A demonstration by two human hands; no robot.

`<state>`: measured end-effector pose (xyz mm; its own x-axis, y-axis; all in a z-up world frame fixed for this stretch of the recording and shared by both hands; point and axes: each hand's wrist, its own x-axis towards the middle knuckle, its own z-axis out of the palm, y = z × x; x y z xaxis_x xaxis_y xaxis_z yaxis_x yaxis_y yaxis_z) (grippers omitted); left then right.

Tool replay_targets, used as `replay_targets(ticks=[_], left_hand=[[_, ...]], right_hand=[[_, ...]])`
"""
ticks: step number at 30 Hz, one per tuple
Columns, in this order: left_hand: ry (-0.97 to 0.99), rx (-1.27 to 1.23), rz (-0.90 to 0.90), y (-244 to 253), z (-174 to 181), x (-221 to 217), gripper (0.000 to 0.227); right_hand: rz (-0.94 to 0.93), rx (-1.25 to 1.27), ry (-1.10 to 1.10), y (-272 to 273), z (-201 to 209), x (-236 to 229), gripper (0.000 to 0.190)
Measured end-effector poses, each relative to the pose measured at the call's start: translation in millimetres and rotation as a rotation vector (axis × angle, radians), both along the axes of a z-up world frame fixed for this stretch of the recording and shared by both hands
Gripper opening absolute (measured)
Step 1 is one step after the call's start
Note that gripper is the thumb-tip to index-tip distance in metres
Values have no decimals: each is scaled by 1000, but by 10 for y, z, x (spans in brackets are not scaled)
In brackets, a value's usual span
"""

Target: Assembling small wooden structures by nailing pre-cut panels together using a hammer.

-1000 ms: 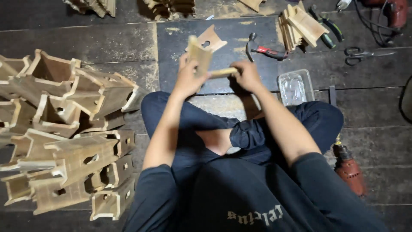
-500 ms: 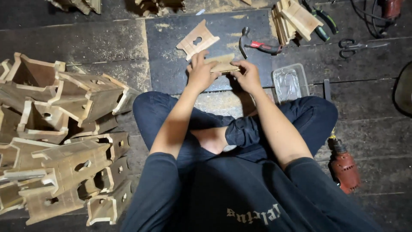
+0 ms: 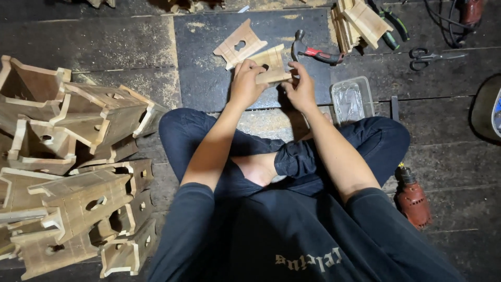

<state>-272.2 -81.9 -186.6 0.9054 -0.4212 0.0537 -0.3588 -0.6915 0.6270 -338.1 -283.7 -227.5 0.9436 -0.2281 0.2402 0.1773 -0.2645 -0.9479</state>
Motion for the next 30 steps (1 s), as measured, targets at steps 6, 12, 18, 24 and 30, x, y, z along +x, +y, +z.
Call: replay_targets(ticks=[6, 12, 18, 24, 30], left_hand=[[-6, 25, -3, 5, -40, 13, 43], [-236, -55, -13, 19, -192, -118, 30], [-446, -101, 13, -28, -413, -96, 20], [-672, -128, -37, -24, -588, -38, 14], [-659, -134, -20, -30, -165, -272, 17]], right_hand=[[-51, 9, -27, -15, -108, 62, 51], [-62, 49, -29, -85, -324, 107, 36], [-78, 45, -31, -121, -421, 128, 37], [-26, -401, -22, -360, -75, 86, 35], [-205, -1161, 832, -2051, 582, -207, 91]])
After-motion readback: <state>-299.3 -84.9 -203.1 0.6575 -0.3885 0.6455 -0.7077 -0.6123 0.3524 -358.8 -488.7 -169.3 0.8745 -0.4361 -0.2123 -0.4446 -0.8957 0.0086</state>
